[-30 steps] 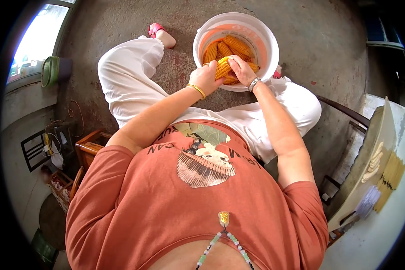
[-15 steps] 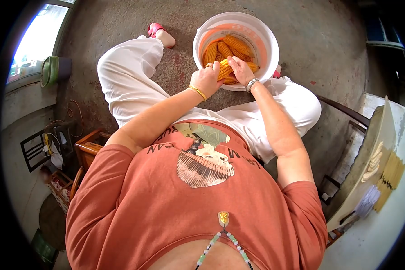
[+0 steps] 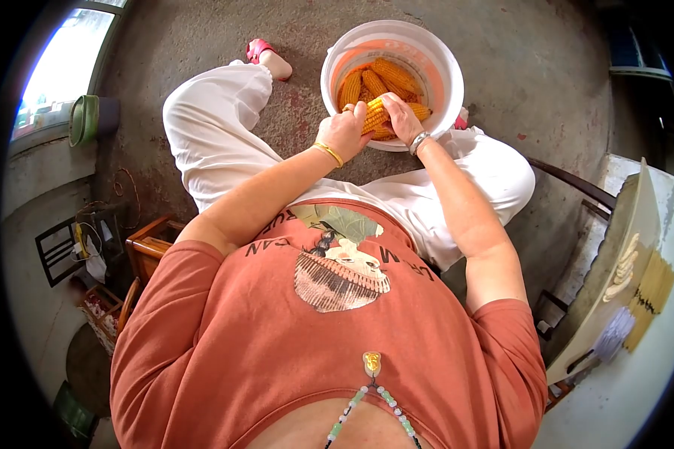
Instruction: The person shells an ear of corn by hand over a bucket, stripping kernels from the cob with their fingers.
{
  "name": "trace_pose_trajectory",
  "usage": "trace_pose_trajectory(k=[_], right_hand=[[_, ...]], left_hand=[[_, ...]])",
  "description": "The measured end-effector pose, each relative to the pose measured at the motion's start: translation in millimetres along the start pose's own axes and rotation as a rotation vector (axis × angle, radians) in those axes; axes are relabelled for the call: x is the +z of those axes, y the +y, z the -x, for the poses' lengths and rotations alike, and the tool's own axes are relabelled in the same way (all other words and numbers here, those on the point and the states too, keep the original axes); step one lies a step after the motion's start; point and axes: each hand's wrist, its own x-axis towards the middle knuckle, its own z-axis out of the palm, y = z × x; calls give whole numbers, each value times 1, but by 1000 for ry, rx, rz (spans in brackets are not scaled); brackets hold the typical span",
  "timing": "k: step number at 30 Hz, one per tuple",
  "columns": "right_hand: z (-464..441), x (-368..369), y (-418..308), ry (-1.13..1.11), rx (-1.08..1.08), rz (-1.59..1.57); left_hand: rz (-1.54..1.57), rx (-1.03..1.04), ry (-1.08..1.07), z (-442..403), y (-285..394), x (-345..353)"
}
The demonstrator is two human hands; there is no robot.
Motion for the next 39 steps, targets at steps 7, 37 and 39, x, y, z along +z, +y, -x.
trace_pose_trajectory(k=[7, 37, 39], right_hand=[[-9, 7, 22, 153, 1, -21], [-4, 2, 3, 113, -36, 141], [-4, 3, 6, 120, -86, 146]], left_hand=[[-10, 0, 9, 1, -1, 3], [-19, -15, -43, -4, 0, 1], [-21, -27, -57, -4, 1, -1]])
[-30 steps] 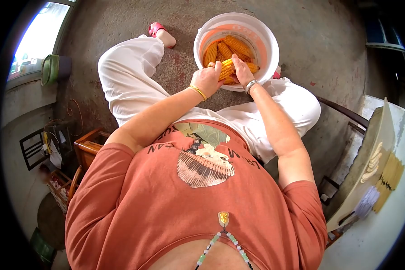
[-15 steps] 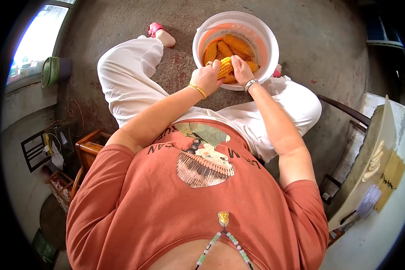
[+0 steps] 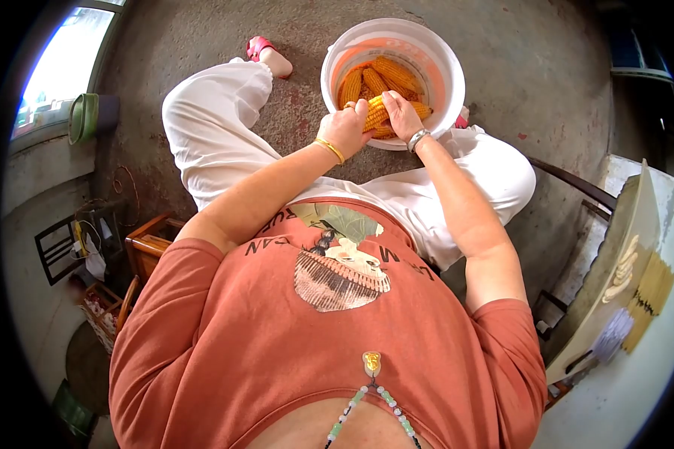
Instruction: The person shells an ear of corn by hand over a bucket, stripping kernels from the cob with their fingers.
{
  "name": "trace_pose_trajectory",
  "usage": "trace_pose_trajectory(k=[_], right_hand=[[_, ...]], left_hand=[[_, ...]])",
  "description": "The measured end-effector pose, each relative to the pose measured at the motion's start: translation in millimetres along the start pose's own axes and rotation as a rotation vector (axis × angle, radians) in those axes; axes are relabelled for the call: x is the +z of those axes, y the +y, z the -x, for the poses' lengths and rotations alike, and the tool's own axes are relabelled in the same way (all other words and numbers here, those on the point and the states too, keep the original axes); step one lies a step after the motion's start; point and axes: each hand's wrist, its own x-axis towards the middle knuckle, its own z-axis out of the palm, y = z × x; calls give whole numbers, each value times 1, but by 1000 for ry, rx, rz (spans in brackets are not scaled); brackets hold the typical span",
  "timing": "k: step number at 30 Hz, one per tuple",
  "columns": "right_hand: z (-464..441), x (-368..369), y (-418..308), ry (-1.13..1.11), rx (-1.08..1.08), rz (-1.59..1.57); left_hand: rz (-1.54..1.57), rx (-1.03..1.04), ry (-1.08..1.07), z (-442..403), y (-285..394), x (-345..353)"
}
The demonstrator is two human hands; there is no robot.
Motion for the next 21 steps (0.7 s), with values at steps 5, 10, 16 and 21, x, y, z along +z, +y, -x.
trace_pose_trajectory(k=[5, 10, 16, 21], right_hand=[[1, 4, 9, 41, -52, -15], [1, 1, -6, 1, 92, -68], [-3, -5, 5, -94, 37, -23], [-2, -4, 10, -101, 29, -90]], left_hand=[[4, -7, 24, -2, -2, 2], [-14, 9, 26, 1, -1, 1], [-15, 15, 4, 0, 0, -1], [21, 14, 67, -1, -3, 2]])
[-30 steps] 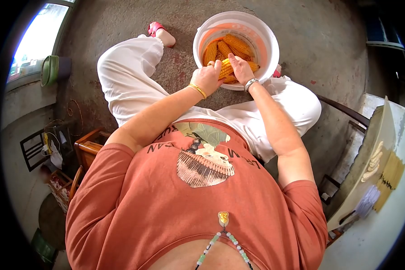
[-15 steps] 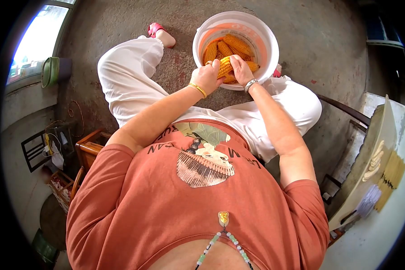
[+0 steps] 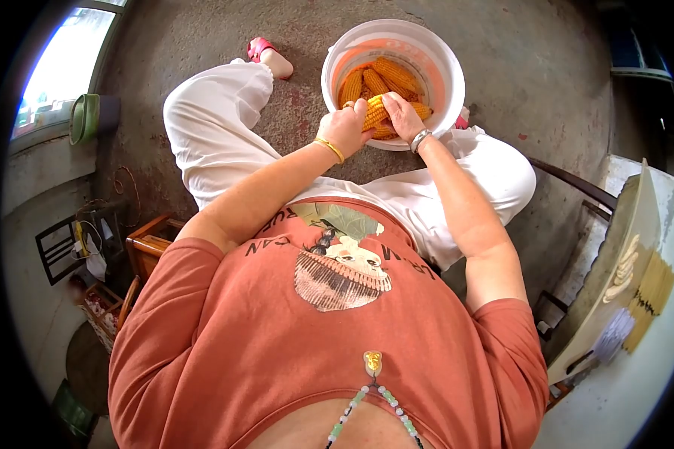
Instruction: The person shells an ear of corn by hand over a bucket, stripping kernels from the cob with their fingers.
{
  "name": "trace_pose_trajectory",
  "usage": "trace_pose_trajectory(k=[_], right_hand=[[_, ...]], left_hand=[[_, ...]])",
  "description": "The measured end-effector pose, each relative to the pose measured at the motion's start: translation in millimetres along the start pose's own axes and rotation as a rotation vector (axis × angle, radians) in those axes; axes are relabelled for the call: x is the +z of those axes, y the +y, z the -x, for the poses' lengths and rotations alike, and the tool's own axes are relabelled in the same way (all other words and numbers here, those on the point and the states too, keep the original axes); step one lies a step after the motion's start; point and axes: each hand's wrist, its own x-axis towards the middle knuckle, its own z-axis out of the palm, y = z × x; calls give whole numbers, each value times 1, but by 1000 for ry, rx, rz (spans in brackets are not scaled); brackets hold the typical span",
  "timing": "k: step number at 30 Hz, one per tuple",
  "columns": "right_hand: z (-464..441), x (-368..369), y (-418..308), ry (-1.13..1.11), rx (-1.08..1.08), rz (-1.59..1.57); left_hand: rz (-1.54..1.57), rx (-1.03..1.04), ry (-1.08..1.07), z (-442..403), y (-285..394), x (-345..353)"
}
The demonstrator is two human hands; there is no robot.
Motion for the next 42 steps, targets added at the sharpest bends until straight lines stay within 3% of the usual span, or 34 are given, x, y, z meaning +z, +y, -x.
trace_pose_trajectory(k=[8, 11, 14, 20, 23, 29, 38, 42], right_hand=[[9, 0, -35, -33, 156, -195], [2, -3, -20, 11, 53, -53], [5, -4, -37, -38, 145, 22], [0, 1, -19, 31, -12, 165], [-3, 0, -9, -12, 68, 85], [-2, 4, -7, 81, -95, 144], [4, -3, -23, -36, 63, -89], [6, -1, -29, -75, 79, 40]], left_hand=[[107, -109, -42, -2, -2, -10], [124, -96, -32, -2, -3, -10], [121, -94, -36, -2, -2, -10], [122, -50, -8, -1, -5, -5], [96, -41, -4, -1, -4, -5], [79, -35, -6, -1, -1, -9], [97, -44, 2, -1, -3, -8], [95, -61, -8, -2, -6, -6]])
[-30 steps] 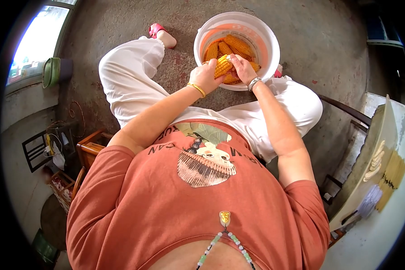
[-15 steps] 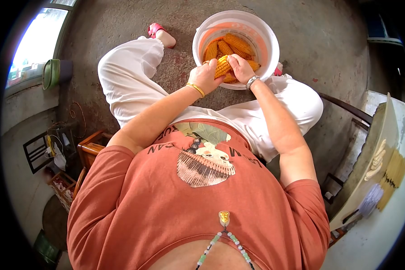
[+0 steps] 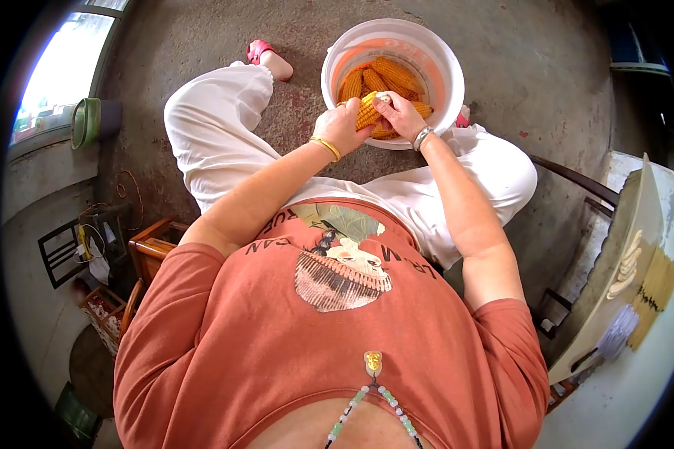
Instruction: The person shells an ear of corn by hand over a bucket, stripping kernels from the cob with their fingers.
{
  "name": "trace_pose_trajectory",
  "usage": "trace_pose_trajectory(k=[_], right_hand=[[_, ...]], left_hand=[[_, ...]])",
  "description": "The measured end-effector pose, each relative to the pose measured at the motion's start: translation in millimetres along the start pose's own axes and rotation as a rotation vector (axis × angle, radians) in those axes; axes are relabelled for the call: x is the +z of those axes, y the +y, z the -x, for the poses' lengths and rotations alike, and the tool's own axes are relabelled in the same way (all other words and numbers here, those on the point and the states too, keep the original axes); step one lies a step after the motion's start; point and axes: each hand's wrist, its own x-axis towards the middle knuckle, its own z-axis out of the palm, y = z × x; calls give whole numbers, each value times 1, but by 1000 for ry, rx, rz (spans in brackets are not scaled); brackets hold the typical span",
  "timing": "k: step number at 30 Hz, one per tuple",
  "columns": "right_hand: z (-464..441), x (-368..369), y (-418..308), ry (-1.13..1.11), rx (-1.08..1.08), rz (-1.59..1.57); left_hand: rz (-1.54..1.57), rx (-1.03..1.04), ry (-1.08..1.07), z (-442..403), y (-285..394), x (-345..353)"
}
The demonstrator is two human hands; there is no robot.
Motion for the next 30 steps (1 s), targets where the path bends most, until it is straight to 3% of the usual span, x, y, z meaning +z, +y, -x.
trace_pose_trajectory(k=[5, 14, 17, 23, 26, 30], right_hand=[[-7, 3, 19, 90, -79, -5], [-3, 2, 3, 74, -16, -140], [-2, 0, 2, 8, 56, 56], [-1, -1, 4, -27, 67, -223], [-7, 0, 15, -8, -14, -150], [-2, -1, 4, -3, 40, -106]], left_hand=[[14, -33, -45, -2, 0, -2], [17, -17, -26, -3, 2, -2], [15, 7, -19, -2, -1, 2], [3, 1, -38, -2, 0, 0], [4, -13, -54, -2, 1, -1], [5, -7, -53, -2, 0, -1]])
